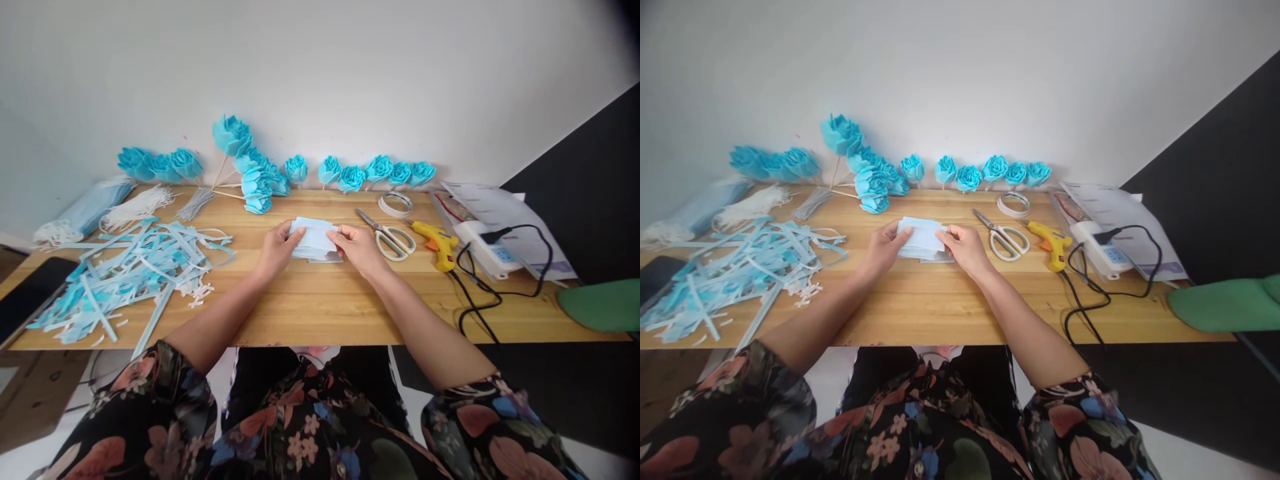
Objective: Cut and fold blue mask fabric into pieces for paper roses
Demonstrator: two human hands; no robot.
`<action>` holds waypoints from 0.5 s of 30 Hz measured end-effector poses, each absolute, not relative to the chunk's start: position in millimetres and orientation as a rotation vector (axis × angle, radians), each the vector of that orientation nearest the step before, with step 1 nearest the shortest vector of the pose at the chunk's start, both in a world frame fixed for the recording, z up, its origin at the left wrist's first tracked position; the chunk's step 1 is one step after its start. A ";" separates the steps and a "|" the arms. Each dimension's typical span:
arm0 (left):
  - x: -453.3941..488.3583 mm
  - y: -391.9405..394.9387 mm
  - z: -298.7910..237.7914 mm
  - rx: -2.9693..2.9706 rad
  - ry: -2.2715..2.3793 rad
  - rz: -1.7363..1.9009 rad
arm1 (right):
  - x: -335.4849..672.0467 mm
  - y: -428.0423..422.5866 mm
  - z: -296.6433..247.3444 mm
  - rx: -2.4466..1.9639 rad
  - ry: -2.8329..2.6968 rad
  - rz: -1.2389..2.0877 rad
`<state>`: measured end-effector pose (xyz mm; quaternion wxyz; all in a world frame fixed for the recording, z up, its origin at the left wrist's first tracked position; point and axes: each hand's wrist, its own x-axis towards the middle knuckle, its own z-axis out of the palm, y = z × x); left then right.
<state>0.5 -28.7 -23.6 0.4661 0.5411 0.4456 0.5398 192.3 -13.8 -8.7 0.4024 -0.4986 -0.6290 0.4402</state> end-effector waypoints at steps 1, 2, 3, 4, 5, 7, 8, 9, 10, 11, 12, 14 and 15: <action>0.4 -28.1 -25.0 1.305 1.094 1.322 | 194.7 -13.4 -10.2 -1.272 -1.594 1.092; 0.1 -27.5 -26.0 1.275 1.089 1.323 | 197.5 -12.6 -11.0 -1.284 -1.585 1.075; -0.6 -27.0 -26.4 1.238 1.081 1.329 | 200.7 -11.5 -10.9 -1.292 -1.565 1.062; -1.8 -26.5 -26.2 1.198 1.073 1.341 | 204.3 -10.2 -9.9 -1.290 -1.533 1.053; -3.4 -26.0 -25.3 1.156 1.069 1.356 | 208.2 -8.7 -8.3 -1.280 -1.494 1.053; -7.9 -24.7 -22.1 1.077 1.069 1.403 | 215.9 -6.3 -3.7 -1.241 -1.415 1.077; -10.4 -23.7 -20.3 1.042 1.072 1.436 | 219.2 -5.6 -1.2 -1.226 -1.386 1.100; -12.8 -22.7 -18.6 1.008 1.071 1.472 | 222.0 -5.3 1.1 -1.219 -1.368 1.131; -15.0 -21.6 -17.1 0.973 1.062 1.504 | 224.0 -5.4 3.0 -1.219 -1.370 1.171; -16.7 -20.5 -15.9 0.944 1.050 1.529 | 225.3 -6.0 4.2 -1.227 -1.389 1.210; -17.9 -19.5 -15.0 0.920 1.039 1.547 | 225.7 -6.9 4.8 -1.241 -1.420 1.244; -18.9 -18.3 -14.2 0.891 1.025 1.562 | 224.9 -8.9 4.1 -1.274 -1.511 1.284; -18.9 -18.0 -14.2 0.885 1.024 1.562 | 224.2 -9.8 3.2 -1.290 -1.558 1.290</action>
